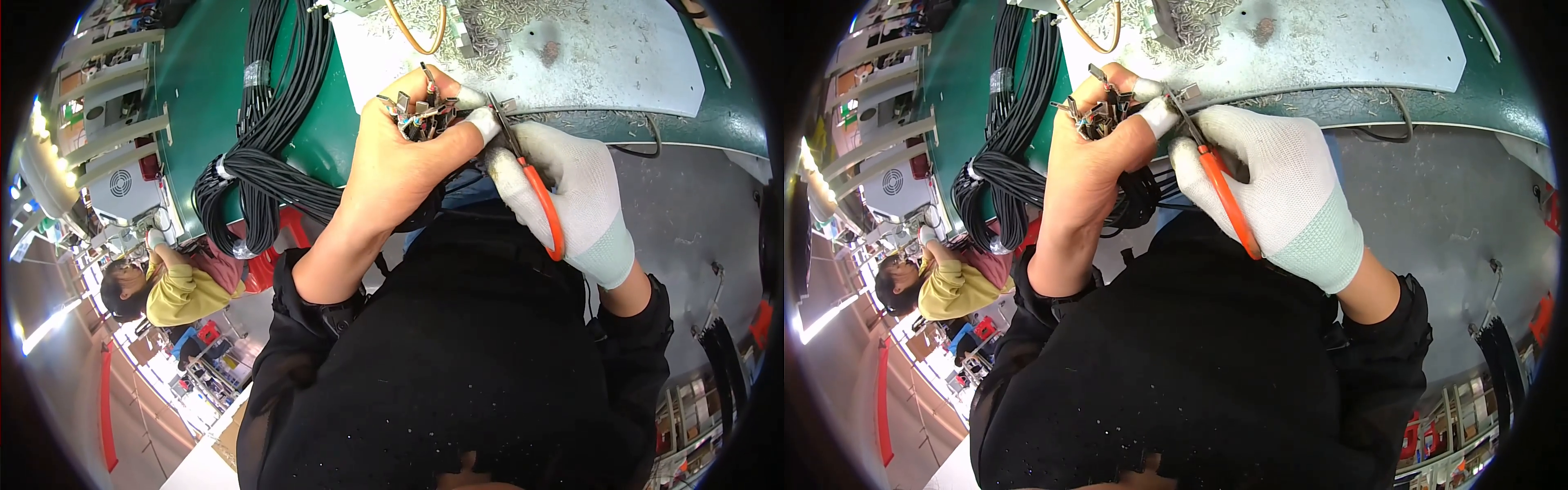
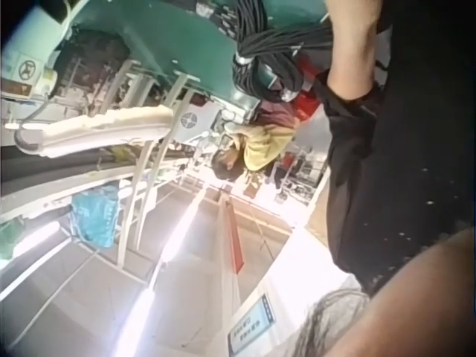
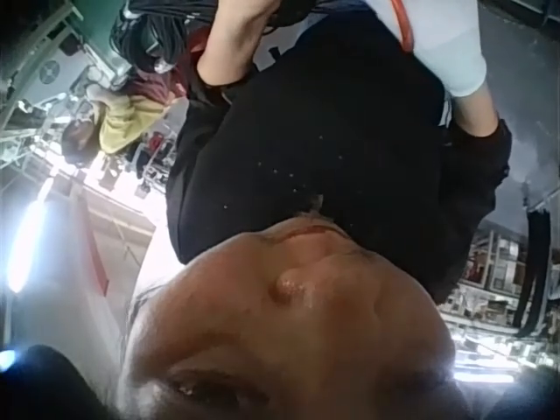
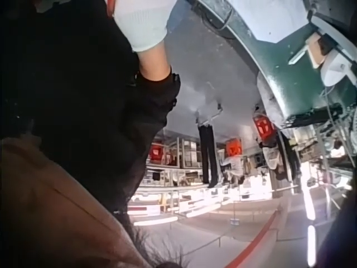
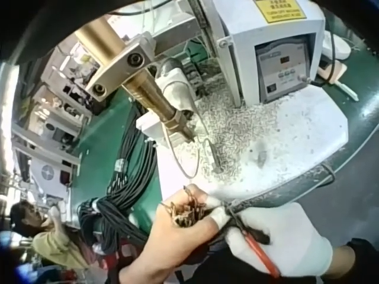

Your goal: The person trims the ends of wires with shears, places the wire bundle into a machine to press on a metal component, and then uses the shears to trim more wire ends.

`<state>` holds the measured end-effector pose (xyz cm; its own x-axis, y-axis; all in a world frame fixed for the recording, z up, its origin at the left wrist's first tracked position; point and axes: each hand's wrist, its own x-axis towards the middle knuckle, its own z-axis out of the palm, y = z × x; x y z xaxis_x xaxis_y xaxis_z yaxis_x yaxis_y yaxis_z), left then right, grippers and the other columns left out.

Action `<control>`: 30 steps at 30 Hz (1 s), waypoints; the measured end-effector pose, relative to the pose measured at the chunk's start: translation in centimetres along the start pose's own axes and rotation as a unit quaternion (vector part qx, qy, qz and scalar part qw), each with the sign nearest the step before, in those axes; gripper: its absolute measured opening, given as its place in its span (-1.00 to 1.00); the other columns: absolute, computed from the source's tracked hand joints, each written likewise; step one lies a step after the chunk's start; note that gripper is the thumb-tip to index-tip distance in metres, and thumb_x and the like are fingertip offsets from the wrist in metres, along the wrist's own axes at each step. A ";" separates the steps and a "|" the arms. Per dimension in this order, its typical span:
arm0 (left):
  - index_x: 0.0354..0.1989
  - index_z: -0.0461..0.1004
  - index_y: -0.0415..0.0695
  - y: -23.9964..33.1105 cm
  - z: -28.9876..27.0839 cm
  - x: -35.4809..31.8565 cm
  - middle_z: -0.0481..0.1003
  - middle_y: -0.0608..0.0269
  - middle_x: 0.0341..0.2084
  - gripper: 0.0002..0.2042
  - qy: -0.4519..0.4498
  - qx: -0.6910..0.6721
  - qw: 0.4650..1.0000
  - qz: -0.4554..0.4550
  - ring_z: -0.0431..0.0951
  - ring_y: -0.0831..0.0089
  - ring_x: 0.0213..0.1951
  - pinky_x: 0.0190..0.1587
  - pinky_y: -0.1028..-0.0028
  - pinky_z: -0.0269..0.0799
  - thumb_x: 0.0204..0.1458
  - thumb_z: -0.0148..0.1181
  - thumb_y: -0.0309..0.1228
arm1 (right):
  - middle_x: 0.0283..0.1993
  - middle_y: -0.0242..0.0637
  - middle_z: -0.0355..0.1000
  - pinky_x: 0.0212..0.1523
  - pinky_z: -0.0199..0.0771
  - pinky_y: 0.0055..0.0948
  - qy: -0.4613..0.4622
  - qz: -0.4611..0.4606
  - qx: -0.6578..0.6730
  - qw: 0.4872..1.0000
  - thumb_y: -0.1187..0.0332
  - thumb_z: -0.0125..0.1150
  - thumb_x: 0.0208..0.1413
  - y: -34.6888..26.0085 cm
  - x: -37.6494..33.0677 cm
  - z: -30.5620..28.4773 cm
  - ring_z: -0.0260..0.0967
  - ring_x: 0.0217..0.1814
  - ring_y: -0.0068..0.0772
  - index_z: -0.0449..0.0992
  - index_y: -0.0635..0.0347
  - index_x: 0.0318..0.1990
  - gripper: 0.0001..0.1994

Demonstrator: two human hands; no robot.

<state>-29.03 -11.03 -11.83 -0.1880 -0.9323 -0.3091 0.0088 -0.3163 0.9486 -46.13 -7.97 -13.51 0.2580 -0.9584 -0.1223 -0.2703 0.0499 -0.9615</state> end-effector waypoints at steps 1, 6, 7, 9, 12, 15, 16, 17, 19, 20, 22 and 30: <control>-0.25 0.42 -0.23 -0.1 -0.4 0.2 0.37 0.45 -0.61 -0.86 -0.022 -0.036 0.999 -0.028 0.24 0.74 -0.64 -0.58 0.65 0.11 0.00 0.13 -0.64 | -0.63 -0.12 0.29 -0.54 0.30 -0.41 0.016 -0.020 -0.002 1.000 0.33 0.24 0.05 0.0 0.1 0.1 0.29 -0.64 -0.23 0.47 0.28 -0.36 -0.82; -0.28 0.42 -0.24 -0.6 -1.9 0.8 0.35 0.46 -0.61 -0.90 -0.058 -0.091 0.990 -0.093 0.21 0.73 -0.63 -0.57 0.63 0.12 0.02 0.12 -0.62 | -0.60 -0.08 0.31 -0.53 0.33 -0.38 -0.007 0.015 0.019 1.000 0.32 0.23 0.06 0.2 0.4 0.0 0.33 -0.62 -0.15 0.48 0.27 -0.35 -0.82; -0.29 0.42 -0.24 -0.6 -2.2 0.9 0.35 0.46 -0.61 -0.91 -0.055 -0.083 0.990 -0.097 0.21 0.72 -0.64 -0.57 0.63 0.12 0.03 0.12 -0.60 | -0.62 -0.11 0.31 -0.55 0.32 -0.39 0.016 -0.006 0.000 1.000 0.31 0.21 0.08 0.6 0.4 -0.3 0.34 -0.63 -0.19 0.48 0.27 -0.36 -0.82; -0.30 0.43 -0.24 -0.8 -3.3 1.7 0.34 0.45 -0.63 -0.93 -0.033 -0.111 0.989 -0.089 0.21 0.71 -0.64 -0.57 0.62 0.13 0.03 0.11 -0.59 | -0.65 -0.16 0.32 -0.57 0.29 -0.42 0.062 -0.050 -0.038 0.996 0.31 0.18 0.11 1.2 0.8 -0.7 0.36 -0.66 -0.26 0.48 0.27 -0.38 -0.81; -0.34 0.43 -0.23 -0.7 -4.8 3.5 0.31 0.45 -0.66 -0.96 0.009 -0.169 0.983 -0.071 0.21 0.68 -0.65 -0.57 0.61 0.14 0.04 0.10 -0.58 | -0.71 -0.28 0.32 -0.61 0.28 -0.53 0.034 0.107 0.055 0.992 0.33 0.10 0.16 -1.0 2.7 -3.1 0.34 -0.72 -0.48 0.47 0.29 -0.44 -0.78; -0.36 0.43 -0.22 0.0 -5.0 6.3 0.28 0.42 -0.69 -0.98 -0.043 -0.177 0.981 -0.070 0.22 0.65 -0.66 -0.56 0.60 0.15 0.05 0.10 -0.55 | -0.71 -0.38 0.26 -0.62 0.24 -0.58 0.022 0.045 0.054 0.997 0.23 0.07 0.21 -0.5 6.0 -3.2 0.27 -0.72 -0.57 0.52 0.29 -0.36 -0.72; -0.36 0.43 -0.22 0.0 -5.0 6.8 0.28 0.42 -0.69 -0.98 -0.045 -0.175 0.981 -0.071 0.22 0.65 -0.66 -0.56 0.60 0.15 0.05 0.10 -0.55 | -0.71 -0.43 0.23 -0.63 0.22 -0.60 0.016 0.015 0.053 0.998 0.18 0.05 0.23 -0.4 7.0 -3.1 0.23 -0.73 -0.61 0.55 0.29 -0.31 -0.68; -0.37 0.43 -0.22 -0.1 -5.0 7.3 0.29 0.41 -0.69 -0.98 -0.068 -0.159 0.983 -0.063 0.23 0.64 -0.65 -0.56 0.60 0.15 0.04 0.12 -0.55 | -0.71 -0.43 0.23 -0.63 0.22 -0.60 0.019 0.015 0.055 0.998 0.18 0.05 0.23 -0.6 7.9 -3.2 0.23 -0.73 -0.61 0.55 0.29 -0.31 -0.68; -0.38 0.43 -0.21 -0.1 -5.1 8.0 0.32 0.38 -0.68 -0.96 -0.112 -0.125 0.985 -0.048 0.26 0.64 -0.63 -0.56 0.59 0.17 0.03 0.15 -0.54 | -0.71 -0.30 0.35 -0.65 0.30 -0.54 -0.016 0.056 0.088 0.994 0.24 0.12 0.17 -1.8 9.7 -3.8 0.34 -0.71 -0.50 0.48 0.36 -0.51 -0.66; -0.38 0.43 -0.21 0.0 -5.2 8.2 0.32 0.38 -0.68 -0.96 -0.112 -0.124 0.985 -0.050 0.26 0.64 -0.63 -0.56 0.59 0.17 0.03 0.15 -0.54 | -0.70 -0.23 0.41 -0.66 0.33 -0.51 -0.035 0.077 0.104 0.991 0.26 0.15 0.14 -2.0 10.3 -4.0 0.40 -0.71 -0.45 0.45 0.39 -0.60 -0.63; -0.38 0.43 -0.22 0.4 -5.6 8.6 0.34 0.36 -0.67 -0.94 -0.113 -0.065 0.991 -0.043 0.28 0.63 -0.62 -0.57 0.57 0.18 0.02 0.18 -0.53 | -0.70 -0.24 0.41 -0.66 0.33 -0.51 -0.054 0.066 0.107 0.991 0.27 0.15 0.13 -1.7 10.8 -4.4 0.40 -0.71 -0.45 0.45 0.39 -0.60 -0.64; -0.32 0.48 -0.22 1.5 -5.1 8.9 0.43 0.37 -0.57 -0.84 -0.073 0.063 0.995 -0.015 0.39 0.59 -0.55 -0.46 0.56 0.35 -0.05 0.29 -0.49 | -0.70 -0.25 0.41 -0.67 0.34 -0.51 -0.097 0.082 0.118 0.985 0.28 0.16 0.13 -1.5 11.4 -4.5 0.40 -0.71 -0.46 0.45 0.37 -0.61 -0.65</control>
<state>-25.66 -20.74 -13.53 -0.3271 -0.8841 -0.3338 -0.1206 -0.3113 0.9426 -46.96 -20.26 -12.35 0.4081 -0.8612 -0.3030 -0.1067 0.2846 -0.9527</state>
